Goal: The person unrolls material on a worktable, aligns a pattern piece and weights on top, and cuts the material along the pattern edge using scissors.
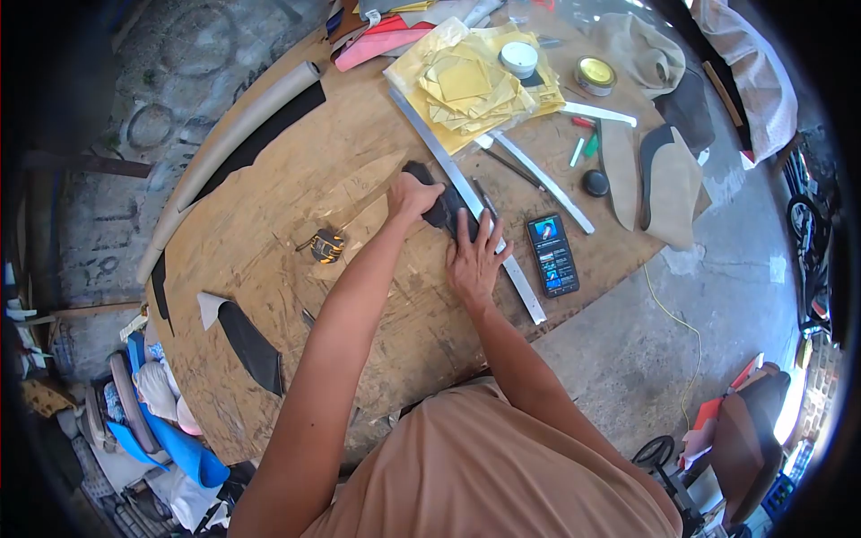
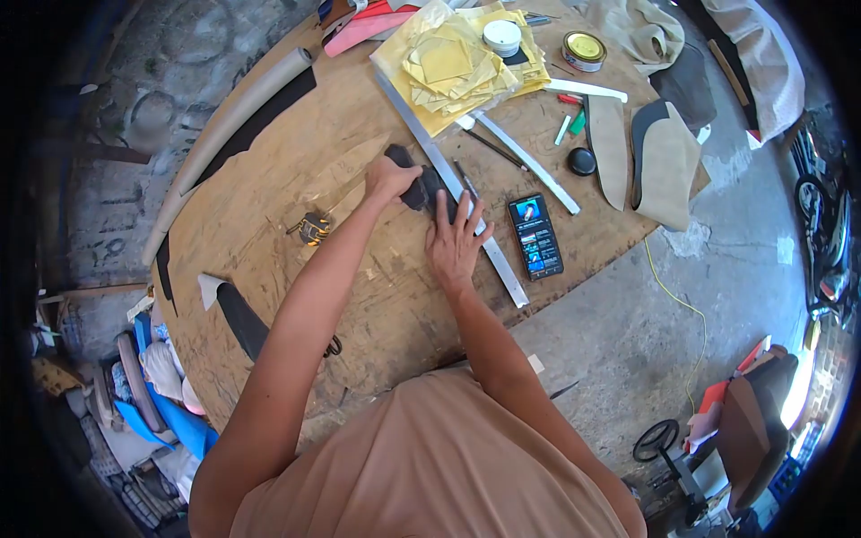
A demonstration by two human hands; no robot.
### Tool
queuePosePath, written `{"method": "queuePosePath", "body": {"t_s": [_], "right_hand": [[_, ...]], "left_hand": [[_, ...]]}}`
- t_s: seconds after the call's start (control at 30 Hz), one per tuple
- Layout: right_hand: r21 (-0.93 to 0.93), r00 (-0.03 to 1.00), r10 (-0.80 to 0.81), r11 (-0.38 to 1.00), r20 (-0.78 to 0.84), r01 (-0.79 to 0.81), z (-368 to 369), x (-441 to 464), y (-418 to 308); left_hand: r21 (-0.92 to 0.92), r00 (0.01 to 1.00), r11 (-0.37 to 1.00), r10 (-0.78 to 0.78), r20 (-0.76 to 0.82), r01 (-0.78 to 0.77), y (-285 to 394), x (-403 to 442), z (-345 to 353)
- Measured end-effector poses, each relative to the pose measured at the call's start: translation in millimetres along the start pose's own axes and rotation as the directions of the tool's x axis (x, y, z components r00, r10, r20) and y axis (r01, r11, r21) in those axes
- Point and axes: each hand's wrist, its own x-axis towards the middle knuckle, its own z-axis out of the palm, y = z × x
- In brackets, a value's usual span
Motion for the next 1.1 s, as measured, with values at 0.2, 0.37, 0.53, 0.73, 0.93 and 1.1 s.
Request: {"method": "queuePosePath", "body": {"t_s": [0.2, 0.37, 0.53, 0.73, 0.93, 1.1], "right_hand": [[0.155, 0.999, 0.044, 0.987, -0.009, -0.042, 2, -3, 4], [0.141, 0.996, -0.005, 0.99, -0.084, 0.017, 13, -6, 6], [0.172, 0.982, -0.088, 0.978, -0.167, 0.117, 11, -12, 8], [0.544, 0.882, -0.463, 0.721, -0.083, 0.43, 1, -18, -36], [0.454, 0.76, -0.618, 0.746, 0.201, 0.487, 78, -2, -211], [0.323, 0.653, -0.645, 0.764, 0.397, 0.558, 125, 21, -241]], "left_hand": [[0.026, 0.997, 0.999, 0.047, -0.063, -0.045, -10, -9, 35], [0.04, 0.969, 0.984, 0.179, -0.172, -0.175, -16, -31, 43], [-0.073, 0.965, 0.995, 0.053, -0.256, -0.074, -66, -75, 2], [0.105, 0.778, 0.916, -0.262, -0.571, 0.386, -331, -151, -27], [0.006, 0.812, 0.964, -0.22, -0.541, 0.265, -395, -185, -7], [-0.151, 0.85, 0.981, -0.184, -0.493, 0.124, -314, -186, 11]]}}
